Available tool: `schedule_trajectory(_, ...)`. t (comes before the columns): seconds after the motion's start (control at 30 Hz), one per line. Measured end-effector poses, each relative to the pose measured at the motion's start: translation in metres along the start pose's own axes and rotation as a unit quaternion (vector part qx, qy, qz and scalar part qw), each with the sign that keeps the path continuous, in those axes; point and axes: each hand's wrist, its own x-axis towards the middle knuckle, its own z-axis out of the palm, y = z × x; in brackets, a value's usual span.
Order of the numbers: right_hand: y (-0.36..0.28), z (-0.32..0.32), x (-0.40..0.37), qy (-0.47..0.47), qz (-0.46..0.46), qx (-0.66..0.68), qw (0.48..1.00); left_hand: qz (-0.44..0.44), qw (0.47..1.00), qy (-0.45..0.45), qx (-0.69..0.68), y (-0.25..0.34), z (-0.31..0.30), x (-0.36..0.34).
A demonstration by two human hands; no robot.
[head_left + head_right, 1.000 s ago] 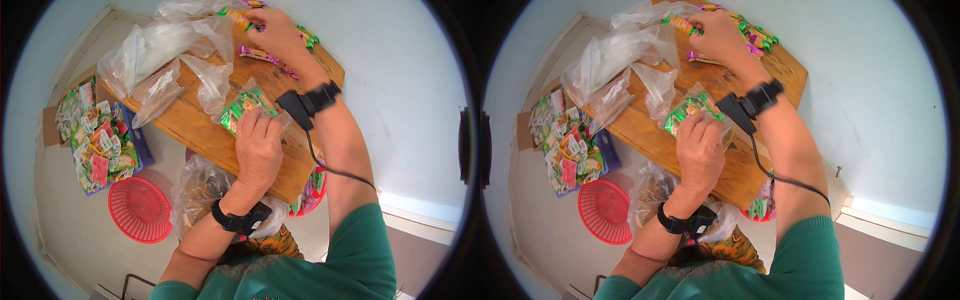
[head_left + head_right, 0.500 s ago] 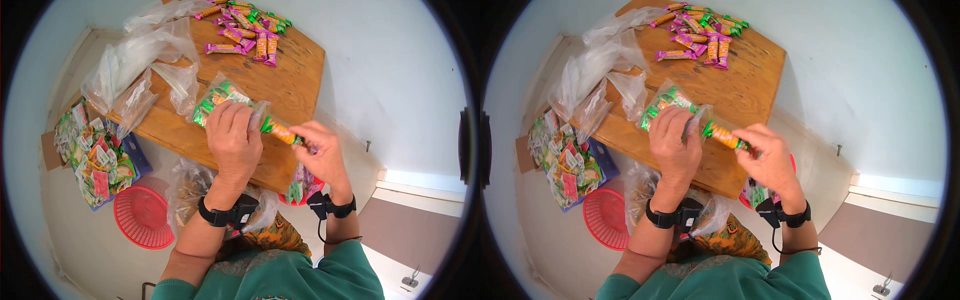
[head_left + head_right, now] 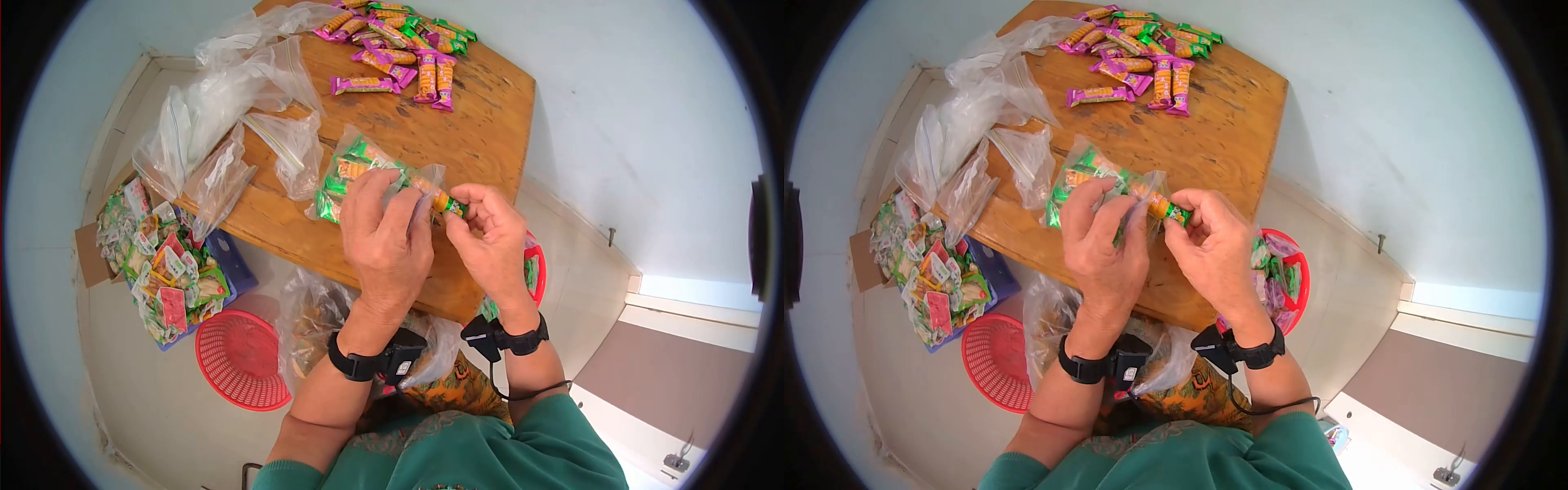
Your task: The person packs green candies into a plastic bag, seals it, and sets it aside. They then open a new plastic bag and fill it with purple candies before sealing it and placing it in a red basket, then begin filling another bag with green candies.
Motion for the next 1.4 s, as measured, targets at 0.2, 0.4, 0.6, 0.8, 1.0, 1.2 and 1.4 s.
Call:
schedule_trajectory(0.2, -0.002, -0.004, -0.001, 0.021, -0.018, -0.018, 0.999, -0.020, 0.999, -0.008, 0.034, 0.000, -0.001, -0.001)
schedule_trajectory(0.4, -0.005, 0.002, -0.001, 0.058, -0.083, -0.058, 0.993, -0.019, 0.999, -0.014, 0.036, -0.001, 0.001, -0.003)
schedule_trajectory(0.6, -0.010, 0.011, -0.008, 0.080, -0.067, -0.123, 0.987, -0.017, 0.998, -0.032, 0.052, -0.004, 0.001, -0.003)
schedule_trajectory(0.8, -0.006, 0.015, -0.011, 0.108, -0.048, -0.117, 0.986, -0.024, 0.995, -0.055, 0.075, -0.002, 0.000, 0.000)
schedule_trajectory(1.0, -0.001, 0.015, -0.013, 0.105, 0.020, -0.055, 0.993, -0.026, 0.988, -0.103, 0.114, -0.005, -0.001, 0.004)
schedule_trajectory(1.2, -0.011, 0.011, -0.012, 0.097, -0.024, -0.088, 0.991, -0.029, 0.992, -0.088, 0.088, -0.006, 0.000, 0.004)
schedule_trajectory(1.4, -0.016, 0.009, -0.013, 0.055, -0.034, -0.097, 0.993, -0.031, 0.994, -0.072, 0.072, -0.006, 0.000, 0.003)
